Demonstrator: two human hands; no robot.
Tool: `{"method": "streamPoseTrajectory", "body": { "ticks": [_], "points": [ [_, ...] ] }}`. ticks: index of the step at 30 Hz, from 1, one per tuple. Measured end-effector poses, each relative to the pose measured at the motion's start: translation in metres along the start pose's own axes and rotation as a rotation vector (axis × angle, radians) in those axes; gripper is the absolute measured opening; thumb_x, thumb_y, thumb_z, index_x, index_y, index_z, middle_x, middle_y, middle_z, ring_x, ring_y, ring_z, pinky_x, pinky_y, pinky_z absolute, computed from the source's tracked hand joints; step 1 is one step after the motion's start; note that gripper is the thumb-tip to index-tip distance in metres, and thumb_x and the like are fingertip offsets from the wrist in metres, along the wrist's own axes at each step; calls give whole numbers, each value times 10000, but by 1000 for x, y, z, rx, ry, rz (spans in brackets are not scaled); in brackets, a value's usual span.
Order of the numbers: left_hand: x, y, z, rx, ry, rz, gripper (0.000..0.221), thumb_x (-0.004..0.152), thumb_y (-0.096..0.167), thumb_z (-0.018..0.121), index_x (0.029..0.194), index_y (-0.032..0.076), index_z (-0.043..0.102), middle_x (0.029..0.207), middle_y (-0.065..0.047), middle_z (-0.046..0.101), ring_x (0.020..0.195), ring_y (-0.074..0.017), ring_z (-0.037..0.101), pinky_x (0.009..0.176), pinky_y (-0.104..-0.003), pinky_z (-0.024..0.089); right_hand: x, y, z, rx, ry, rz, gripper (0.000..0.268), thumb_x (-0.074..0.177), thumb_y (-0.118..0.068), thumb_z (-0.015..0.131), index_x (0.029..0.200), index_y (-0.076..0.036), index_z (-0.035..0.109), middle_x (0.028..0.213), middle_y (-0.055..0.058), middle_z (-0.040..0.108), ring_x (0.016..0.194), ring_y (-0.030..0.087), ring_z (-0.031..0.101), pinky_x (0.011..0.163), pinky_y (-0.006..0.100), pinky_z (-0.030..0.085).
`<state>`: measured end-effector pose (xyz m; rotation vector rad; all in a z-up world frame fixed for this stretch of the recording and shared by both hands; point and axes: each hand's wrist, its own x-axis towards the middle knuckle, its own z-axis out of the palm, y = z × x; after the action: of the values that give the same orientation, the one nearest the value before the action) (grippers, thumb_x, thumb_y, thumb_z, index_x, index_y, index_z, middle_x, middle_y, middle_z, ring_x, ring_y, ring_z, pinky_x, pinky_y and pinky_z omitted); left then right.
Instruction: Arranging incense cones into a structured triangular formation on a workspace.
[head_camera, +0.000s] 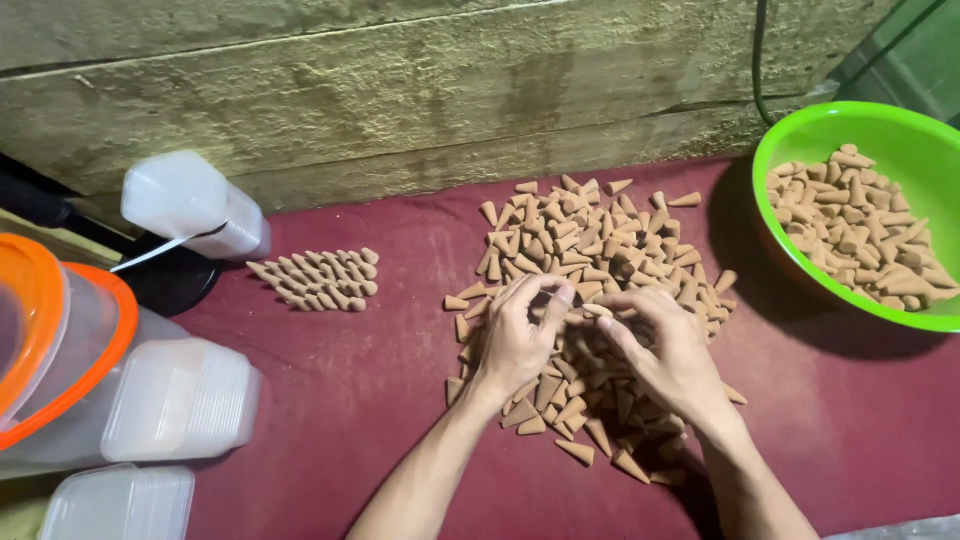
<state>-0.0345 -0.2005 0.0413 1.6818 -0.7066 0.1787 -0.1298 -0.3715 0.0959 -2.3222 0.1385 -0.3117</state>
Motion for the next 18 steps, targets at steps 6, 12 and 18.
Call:
{"method": "streamPoseTrajectory", "body": {
  "ticks": [6, 12, 18],
  "points": [
    [3, 54, -31, -193, 87, -6, 177, 916, 325, 776, 1006, 172, 785, 925, -29, 767, 912, -211, 741, 855, -322, 558, 4, -42, 19, 452, 9, 123, 290, 867, -70, 768, 1156, -89, 769, 1003, 123, 802, 973, 188, 709, 911, 414, 564],
    [-23, 51, -76, -253, 275, -196, 234, 782, 110, 890, 987, 40, 803, 906, -116, 764, 866, -221, 767, 720, -282, 629, 12, -80, 75, 357, 181, -8, 333, 725, -118, 935, 1022, -76, 790, 857, 101, 747, 790, 186, 709, 748, 353, 584],
    [-34, 36, -142, -99, 333, -288, 240, 860, 113, 821, 1083, 26, 793, 982, -170, 766, 917, -266, 761, 780, -342, 634, 27, -125, 146, 190, 172, -116, 224, 815, -229, 818, 1039, -232, 808, 856, 38, 772, 813, 236, 748, 710, 340, 595]
  ]
}}
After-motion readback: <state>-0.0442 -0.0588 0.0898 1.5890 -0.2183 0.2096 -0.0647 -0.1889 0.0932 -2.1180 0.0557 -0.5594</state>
